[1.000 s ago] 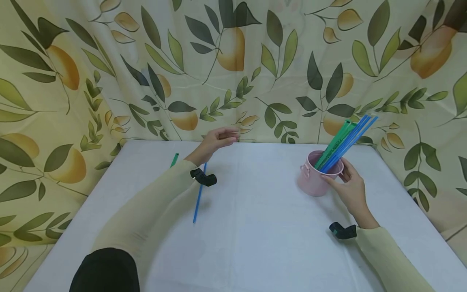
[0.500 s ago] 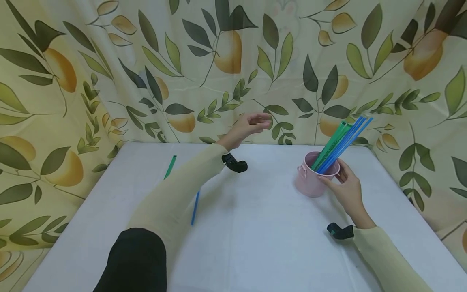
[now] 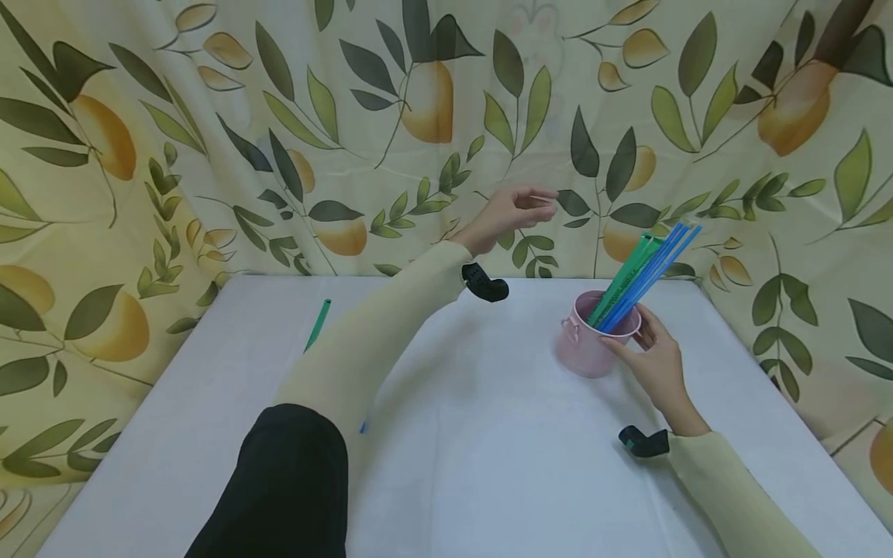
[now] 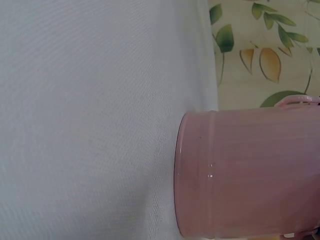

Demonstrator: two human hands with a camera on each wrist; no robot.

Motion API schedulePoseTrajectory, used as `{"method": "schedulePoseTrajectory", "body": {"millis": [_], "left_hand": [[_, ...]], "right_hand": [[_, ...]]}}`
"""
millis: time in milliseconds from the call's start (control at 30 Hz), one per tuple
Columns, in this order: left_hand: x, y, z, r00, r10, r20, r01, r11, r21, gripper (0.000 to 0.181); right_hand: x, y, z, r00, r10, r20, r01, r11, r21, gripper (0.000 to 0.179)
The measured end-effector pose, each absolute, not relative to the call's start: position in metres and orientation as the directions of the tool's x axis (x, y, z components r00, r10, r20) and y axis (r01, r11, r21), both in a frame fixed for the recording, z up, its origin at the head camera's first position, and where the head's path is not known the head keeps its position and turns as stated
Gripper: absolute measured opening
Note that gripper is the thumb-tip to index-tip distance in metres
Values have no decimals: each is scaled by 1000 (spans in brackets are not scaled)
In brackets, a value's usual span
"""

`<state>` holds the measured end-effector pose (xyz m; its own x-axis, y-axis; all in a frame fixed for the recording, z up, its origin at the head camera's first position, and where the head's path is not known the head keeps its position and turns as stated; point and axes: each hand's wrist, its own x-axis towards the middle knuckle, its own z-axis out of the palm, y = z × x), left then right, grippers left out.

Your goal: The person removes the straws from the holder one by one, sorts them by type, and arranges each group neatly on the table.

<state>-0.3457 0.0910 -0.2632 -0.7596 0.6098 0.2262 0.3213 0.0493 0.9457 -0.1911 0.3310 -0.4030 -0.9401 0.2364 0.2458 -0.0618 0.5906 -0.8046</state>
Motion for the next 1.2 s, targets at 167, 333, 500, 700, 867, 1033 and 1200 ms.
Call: {"method": "schedulePoseTrajectory", "body": {"millis": [167, 333, 500, 700, 867, 1033, 1200], "left_hand": [[-346, 115, -265, -750, 625, 216, 300, 30, 953, 38], [-348, 137, -283, -760, 625, 180, 284, 70, 956, 39], [-349, 156, -303, -780, 614, 123, 229, 97, 969, 38], [-345, 179, -324, -808, 587, 56, 163, 130, 978, 36], [-338, 191, -333, -801, 598, 15, 144, 170, 975, 34], [-334, 199, -337, -789, 612, -45, 121, 227, 966, 34], [-334, 210, -345, -783, 618, -71, 114, 255, 960, 31]], "right_hand": [[-191, 333, -402, -938, 233, 255, -71, 593, -802, 80], [-192, 332, -403, -938, 233, 256, -76, 582, -809, 81], [-193, 332, -404, -939, 232, 252, -76, 576, -814, 81], [-192, 331, -403, -941, 226, 252, -80, 575, -815, 81], [-190, 331, -402, -946, 219, 239, -74, 573, -816, 82], [-189, 332, -402, -944, 209, 257, -94, 574, -814, 82], [-190, 333, -404, -939, 208, 272, -106, 579, -809, 81]]}}
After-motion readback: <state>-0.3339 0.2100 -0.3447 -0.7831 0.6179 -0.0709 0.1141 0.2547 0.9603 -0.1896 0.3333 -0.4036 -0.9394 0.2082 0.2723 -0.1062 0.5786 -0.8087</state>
